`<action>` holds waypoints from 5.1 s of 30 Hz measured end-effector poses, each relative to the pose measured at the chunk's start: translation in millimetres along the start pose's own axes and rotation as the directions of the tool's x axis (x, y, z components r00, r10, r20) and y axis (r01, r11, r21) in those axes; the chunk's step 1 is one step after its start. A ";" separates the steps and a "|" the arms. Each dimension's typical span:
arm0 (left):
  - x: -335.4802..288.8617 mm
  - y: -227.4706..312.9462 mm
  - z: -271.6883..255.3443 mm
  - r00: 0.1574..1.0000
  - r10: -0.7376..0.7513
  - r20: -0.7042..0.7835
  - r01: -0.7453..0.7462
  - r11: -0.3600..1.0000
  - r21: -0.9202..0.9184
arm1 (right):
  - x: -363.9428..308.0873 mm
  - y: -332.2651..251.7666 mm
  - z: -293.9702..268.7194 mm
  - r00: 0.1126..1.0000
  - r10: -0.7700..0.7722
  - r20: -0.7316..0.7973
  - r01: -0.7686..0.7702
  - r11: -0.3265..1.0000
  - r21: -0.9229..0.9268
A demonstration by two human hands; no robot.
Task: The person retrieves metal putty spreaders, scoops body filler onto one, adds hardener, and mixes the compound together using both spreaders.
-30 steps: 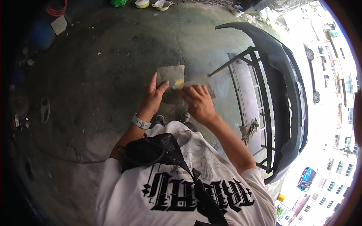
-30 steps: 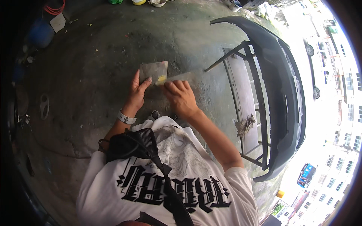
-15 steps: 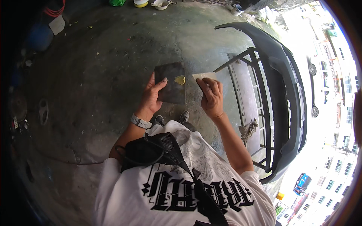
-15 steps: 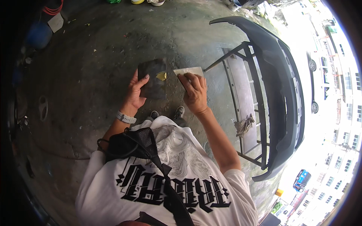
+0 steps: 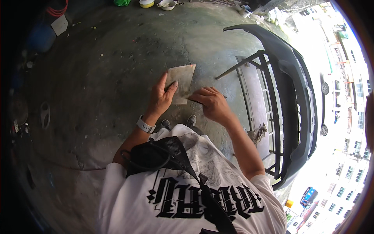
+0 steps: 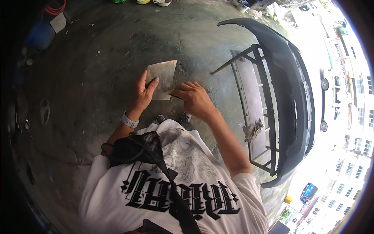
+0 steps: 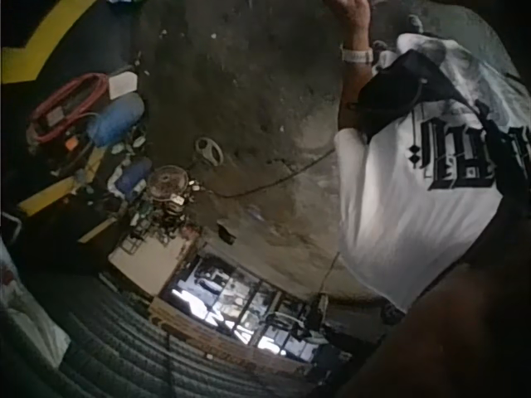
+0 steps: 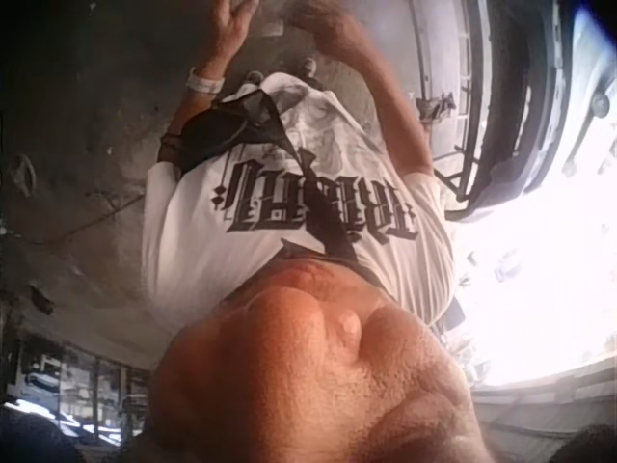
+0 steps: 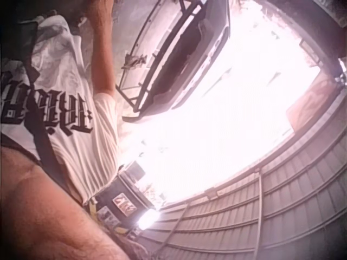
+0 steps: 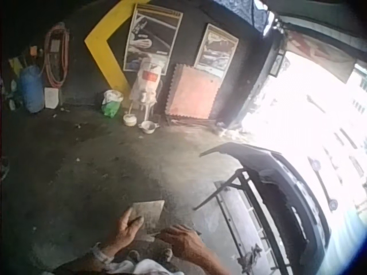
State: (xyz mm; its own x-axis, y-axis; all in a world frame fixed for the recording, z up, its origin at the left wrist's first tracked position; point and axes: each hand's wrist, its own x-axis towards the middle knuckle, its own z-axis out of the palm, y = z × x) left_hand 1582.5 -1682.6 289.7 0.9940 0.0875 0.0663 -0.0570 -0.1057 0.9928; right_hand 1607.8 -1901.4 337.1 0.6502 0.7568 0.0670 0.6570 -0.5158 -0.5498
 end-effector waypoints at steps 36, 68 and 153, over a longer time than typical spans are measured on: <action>46.7 -18.2 11.3 0.934 -0.354 -0.055 0.270 0.796 -0.541 | 35.5 12.1 -20.0 0.959 -0.023 -0.282 -0.031 0.982 -0.187; 111.0 -30.5 -11.7 0.994 -0.103 0.030 0.106 0.987 -0.120 | 75.4 46.4 35.8 0.935 0.077 -0.346 -0.103 0.993 -0.057; 258.2 4.2 307.4 -0.374 -0.186 0.908 0.775 0.476 0.417 | -5.5 65.0 35.7 -0.335 0.263 -0.905 -0.930 0.061 0.362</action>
State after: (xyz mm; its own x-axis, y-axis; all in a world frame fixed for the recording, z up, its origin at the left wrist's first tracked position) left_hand 1867.8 -1964.9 280.2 -0.2763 -0.9130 -0.3002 0.7820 -0.3952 0.4820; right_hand 1633.4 -1924.8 271.2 0.3004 -0.7526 0.5860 -0.7031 -0.5899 -0.3971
